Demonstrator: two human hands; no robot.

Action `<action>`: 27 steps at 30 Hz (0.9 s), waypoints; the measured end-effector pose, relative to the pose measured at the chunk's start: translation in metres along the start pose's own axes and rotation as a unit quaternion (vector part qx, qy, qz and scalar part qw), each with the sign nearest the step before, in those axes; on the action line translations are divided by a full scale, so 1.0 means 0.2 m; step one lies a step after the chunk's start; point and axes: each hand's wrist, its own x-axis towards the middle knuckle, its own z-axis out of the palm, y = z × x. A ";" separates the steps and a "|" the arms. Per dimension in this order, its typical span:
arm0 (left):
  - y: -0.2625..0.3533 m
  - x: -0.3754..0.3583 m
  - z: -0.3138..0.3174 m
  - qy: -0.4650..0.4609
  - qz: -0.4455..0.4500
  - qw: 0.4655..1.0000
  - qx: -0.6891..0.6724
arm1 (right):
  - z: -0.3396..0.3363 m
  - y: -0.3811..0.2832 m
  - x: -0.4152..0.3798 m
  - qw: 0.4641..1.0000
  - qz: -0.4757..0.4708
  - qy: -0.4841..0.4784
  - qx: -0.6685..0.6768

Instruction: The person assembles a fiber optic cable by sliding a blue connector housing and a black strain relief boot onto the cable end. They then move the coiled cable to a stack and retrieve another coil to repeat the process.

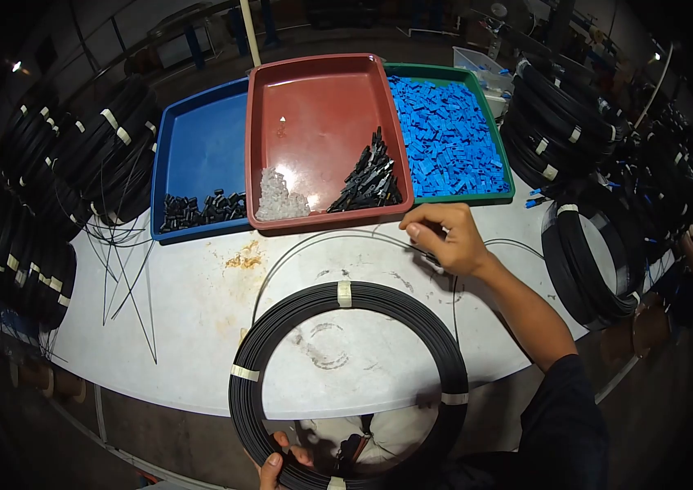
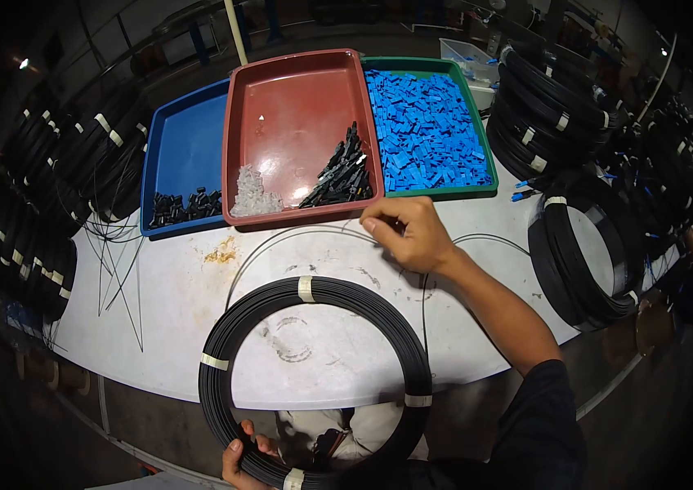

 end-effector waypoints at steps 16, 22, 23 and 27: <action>-0.06 0.06 0.03 0.131 0.062 0.989 0.017 | -0.38 -0.01 0.04 0.803 0.459 -0.246 -0.288; -0.07 0.10 0.05 0.135 0.075 0.988 0.025 | -0.26 -0.14 0.01 0.849 0.242 -0.004 -0.469; -0.06 0.11 0.11 0.196 0.099 0.974 0.058 | -0.24 -0.19 0.00 0.864 0.216 0.034 -0.454; -0.05 0.12 0.01 0.183 0.103 0.969 0.134 | -0.27 -0.19 -0.02 0.912 0.062 0.163 -0.372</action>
